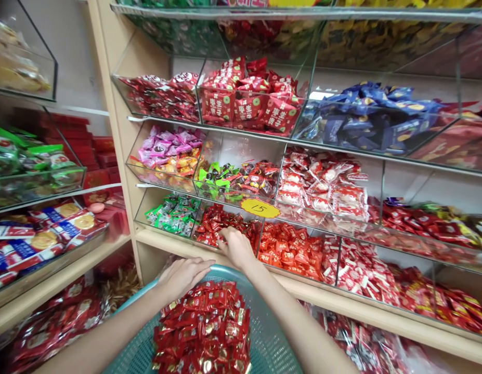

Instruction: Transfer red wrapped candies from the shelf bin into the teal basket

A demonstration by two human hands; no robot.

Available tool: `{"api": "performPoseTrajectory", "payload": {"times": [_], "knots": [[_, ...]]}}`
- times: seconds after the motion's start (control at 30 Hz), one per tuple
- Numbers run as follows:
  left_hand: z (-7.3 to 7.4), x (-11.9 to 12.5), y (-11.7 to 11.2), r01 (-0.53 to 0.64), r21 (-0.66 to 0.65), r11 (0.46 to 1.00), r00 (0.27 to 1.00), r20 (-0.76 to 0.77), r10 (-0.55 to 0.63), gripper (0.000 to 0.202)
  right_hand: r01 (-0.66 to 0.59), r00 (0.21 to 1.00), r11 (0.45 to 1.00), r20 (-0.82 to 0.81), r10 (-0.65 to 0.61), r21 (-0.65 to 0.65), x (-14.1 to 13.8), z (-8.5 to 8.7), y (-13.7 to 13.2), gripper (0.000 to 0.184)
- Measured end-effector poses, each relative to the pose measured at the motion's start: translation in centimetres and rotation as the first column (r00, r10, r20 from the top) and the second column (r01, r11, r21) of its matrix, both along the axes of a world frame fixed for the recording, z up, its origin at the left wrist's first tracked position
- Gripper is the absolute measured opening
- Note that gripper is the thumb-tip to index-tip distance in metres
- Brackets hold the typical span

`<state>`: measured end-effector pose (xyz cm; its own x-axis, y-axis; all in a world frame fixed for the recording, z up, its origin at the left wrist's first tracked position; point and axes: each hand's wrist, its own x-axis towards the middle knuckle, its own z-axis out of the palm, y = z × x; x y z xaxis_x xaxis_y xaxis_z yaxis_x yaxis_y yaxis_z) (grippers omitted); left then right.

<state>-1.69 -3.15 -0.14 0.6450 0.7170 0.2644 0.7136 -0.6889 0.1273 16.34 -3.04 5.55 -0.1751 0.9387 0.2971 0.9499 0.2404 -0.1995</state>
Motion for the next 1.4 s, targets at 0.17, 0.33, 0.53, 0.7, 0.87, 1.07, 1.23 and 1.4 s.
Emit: {"api": "performPoseTrajectory", "payload": {"times": [0.17,0.33,0.53,0.7,0.87,1.07,1.23,1.4], "knots": [[-0.1,-0.2,0.0,-0.004,0.014,1.000,1.000,-0.021,0.005,0.037,0.181,0.983,0.981,0.025,-0.183,0.064,-1.5,-0.9,4.4,0.026],[-0.2,-0.4,0.1,-0.004,0.016,1.000,1.000,-0.024,0.005,0.037,0.161,0.986,0.982,0.035,-0.165,0.094,-3.0,-1.8,6.1,0.023],[-0.1,-0.3,0.2,0.001,0.011,1.000,1.000,-0.020,-0.001,0.038,0.147,0.989,0.987,-0.030,-0.145,0.071,-2.4,-2.5,6.7,0.022],[0.1,-0.2,0.2,0.002,0.007,1.000,1.000,-0.024,-0.002,0.038,0.162,0.972,0.985,-0.181,-0.150,0.053,-1.6,-2.8,6.9,0.025],[0.1,-0.2,0.2,-0.012,0.005,1.000,1.000,-0.025,0.012,0.038,0.140,0.900,0.989,-0.422,-0.107,0.047,-1.0,-2.6,6.4,0.029],[-0.3,-0.4,0.5,0.010,0.015,1.000,1.000,-0.003,-0.010,0.038,0.069,0.628,0.996,-0.774,-0.083,-0.050,0.3,-2.7,5.5,0.018],[-0.2,-0.3,0.5,0.005,0.016,1.000,1.000,-0.019,-0.004,0.038,-0.052,0.251,0.986,-0.957,-0.143,-0.161,0.8,-2.2,4.2,0.012],[-0.1,-0.1,0.5,0.039,0.019,0.999,0.999,-0.020,-0.038,0.038,-0.308,-0.220,0.927,-0.932,-0.288,-0.213,1.6,-1.4,0.9,0.008]]}}
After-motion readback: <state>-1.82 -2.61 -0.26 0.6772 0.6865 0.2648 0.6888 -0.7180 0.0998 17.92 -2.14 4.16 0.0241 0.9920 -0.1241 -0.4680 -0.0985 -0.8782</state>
